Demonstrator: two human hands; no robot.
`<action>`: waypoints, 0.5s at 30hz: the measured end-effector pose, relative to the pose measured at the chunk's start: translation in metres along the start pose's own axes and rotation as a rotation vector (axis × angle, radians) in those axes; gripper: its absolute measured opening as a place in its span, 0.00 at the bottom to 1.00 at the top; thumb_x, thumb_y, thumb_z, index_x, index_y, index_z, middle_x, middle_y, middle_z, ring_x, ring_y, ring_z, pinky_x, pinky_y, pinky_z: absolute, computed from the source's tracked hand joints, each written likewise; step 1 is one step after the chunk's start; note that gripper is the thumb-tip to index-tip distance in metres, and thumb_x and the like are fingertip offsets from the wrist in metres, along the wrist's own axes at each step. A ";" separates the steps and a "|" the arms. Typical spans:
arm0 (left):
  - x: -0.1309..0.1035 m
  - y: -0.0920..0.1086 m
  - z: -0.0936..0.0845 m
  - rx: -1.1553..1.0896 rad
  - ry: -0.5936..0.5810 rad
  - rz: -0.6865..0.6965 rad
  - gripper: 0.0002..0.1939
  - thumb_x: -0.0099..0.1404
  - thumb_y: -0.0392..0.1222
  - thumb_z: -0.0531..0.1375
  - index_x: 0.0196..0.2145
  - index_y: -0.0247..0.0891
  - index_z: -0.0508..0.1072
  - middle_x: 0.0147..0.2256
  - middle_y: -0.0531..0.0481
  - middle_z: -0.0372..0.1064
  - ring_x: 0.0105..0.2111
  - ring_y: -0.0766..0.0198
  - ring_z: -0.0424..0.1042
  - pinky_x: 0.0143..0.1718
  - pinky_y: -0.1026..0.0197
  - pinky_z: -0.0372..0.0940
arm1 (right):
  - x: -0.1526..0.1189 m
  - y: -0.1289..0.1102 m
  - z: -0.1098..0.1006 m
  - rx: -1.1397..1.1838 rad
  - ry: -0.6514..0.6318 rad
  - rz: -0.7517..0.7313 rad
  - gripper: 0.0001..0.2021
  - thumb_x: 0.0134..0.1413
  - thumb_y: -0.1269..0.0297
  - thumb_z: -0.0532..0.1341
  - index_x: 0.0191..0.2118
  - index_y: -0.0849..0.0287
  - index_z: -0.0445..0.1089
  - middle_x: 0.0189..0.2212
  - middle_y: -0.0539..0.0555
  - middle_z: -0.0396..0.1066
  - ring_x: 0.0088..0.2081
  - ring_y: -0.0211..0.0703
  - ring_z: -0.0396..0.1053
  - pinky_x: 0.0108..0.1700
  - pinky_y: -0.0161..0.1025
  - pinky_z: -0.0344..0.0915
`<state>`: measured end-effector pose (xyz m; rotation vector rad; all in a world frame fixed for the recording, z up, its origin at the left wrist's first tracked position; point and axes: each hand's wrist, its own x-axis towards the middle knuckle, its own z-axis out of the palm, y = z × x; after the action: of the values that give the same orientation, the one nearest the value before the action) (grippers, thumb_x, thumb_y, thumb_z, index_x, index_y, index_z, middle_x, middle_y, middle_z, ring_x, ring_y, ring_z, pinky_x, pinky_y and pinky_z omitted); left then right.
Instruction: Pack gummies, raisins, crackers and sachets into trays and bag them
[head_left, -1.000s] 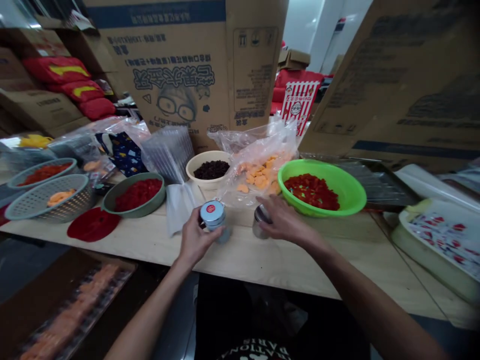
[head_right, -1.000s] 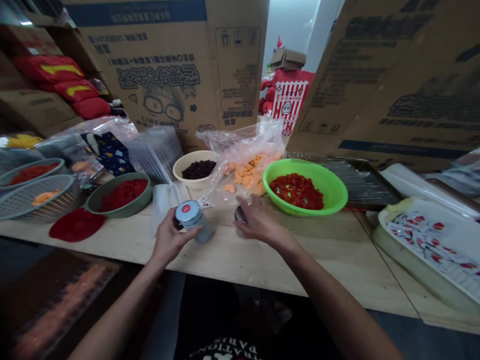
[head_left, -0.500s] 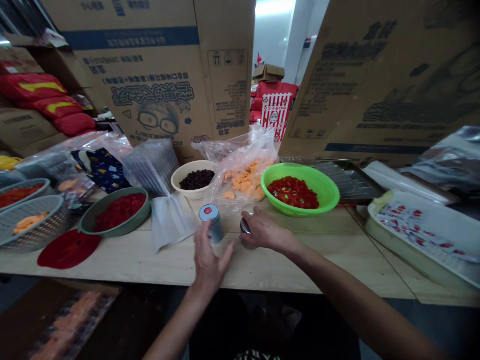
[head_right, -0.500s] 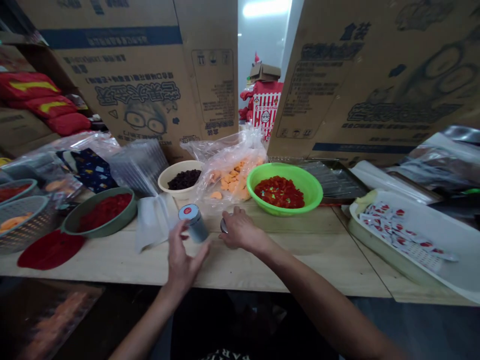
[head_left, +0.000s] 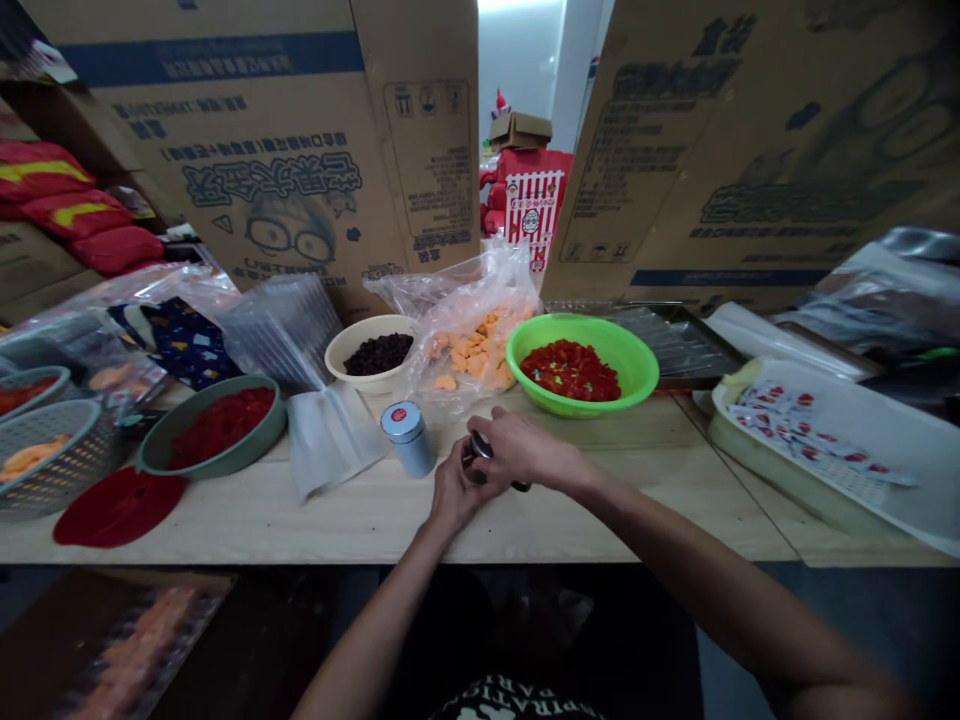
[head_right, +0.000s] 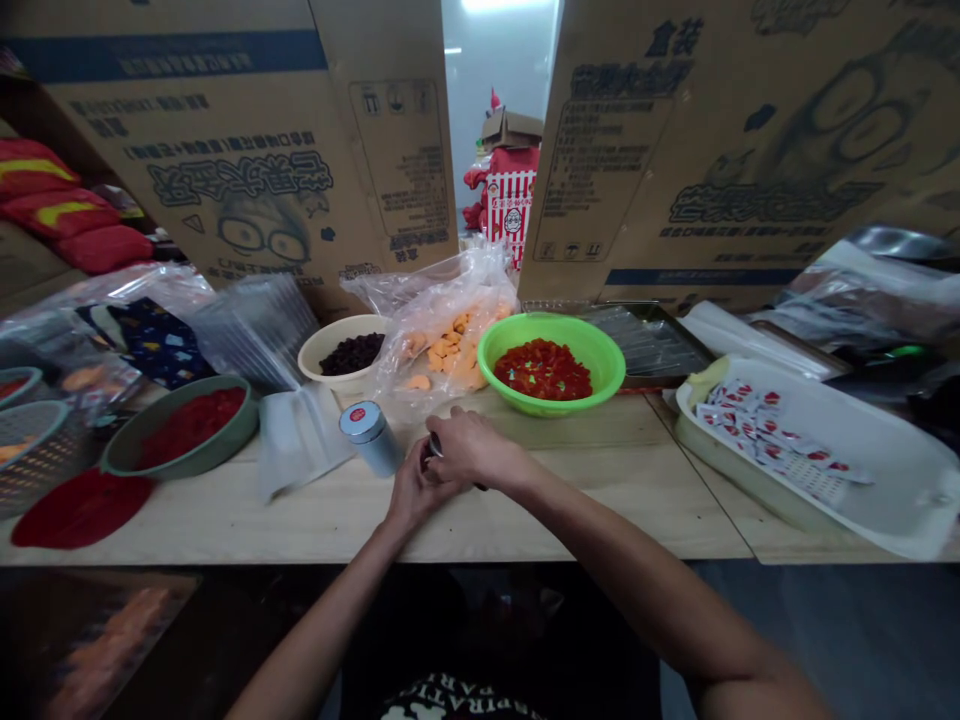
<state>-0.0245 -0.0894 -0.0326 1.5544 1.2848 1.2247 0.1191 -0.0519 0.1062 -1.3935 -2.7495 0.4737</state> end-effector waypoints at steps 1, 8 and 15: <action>-0.001 0.001 0.000 -0.011 -0.007 -0.010 0.33 0.50 0.44 0.73 0.52 0.39 0.67 0.46 0.44 0.76 0.45 0.52 0.77 0.47 0.51 0.72 | -0.004 0.003 -0.009 0.059 0.025 -0.051 0.18 0.57 0.58 0.62 0.52 0.59 0.70 0.40 0.59 0.72 0.40 0.48 0.70 0.42 0.41 0.66; -0.002 0.001 0.006 -0.043 0.004 -0.016 0.34 0.50 0.42 0.74 0.52 0.40 0.66 0.49 0.43 0.74 0.49 0.53 0.75 0.53 0.47 0.70 | -0.066 0.080 -0.022 0.717 0.239 0.158 0.23 0.59 0.52 0.60 0.56 0.57 0.71 0.49 0.58 0.73 0.44 0.48 0.71 0.42 0.43 0.71; 0.007 -0.002 0.021 0.017 0.021 0.038 0.37 0.52 0.44 0.73 0.57 0.41 0.64 0.52 0.42 0.71 0.52 0.51 0.72 0.56 0.46 0.67 | -0.119 0.211 0.061 1.128 0.406 0.862 0.14 0.55 0.54 0.62 0.35 0.60 0.76 0.38 0.65 0.77 0.35 0.53 0.74 0.30 0.48 0.70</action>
<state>-0.0044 -0.0816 -0.0384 1.5887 1.2873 1.2599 0.3466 -0.0446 0.0029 -1.8181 -1.0302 1.2672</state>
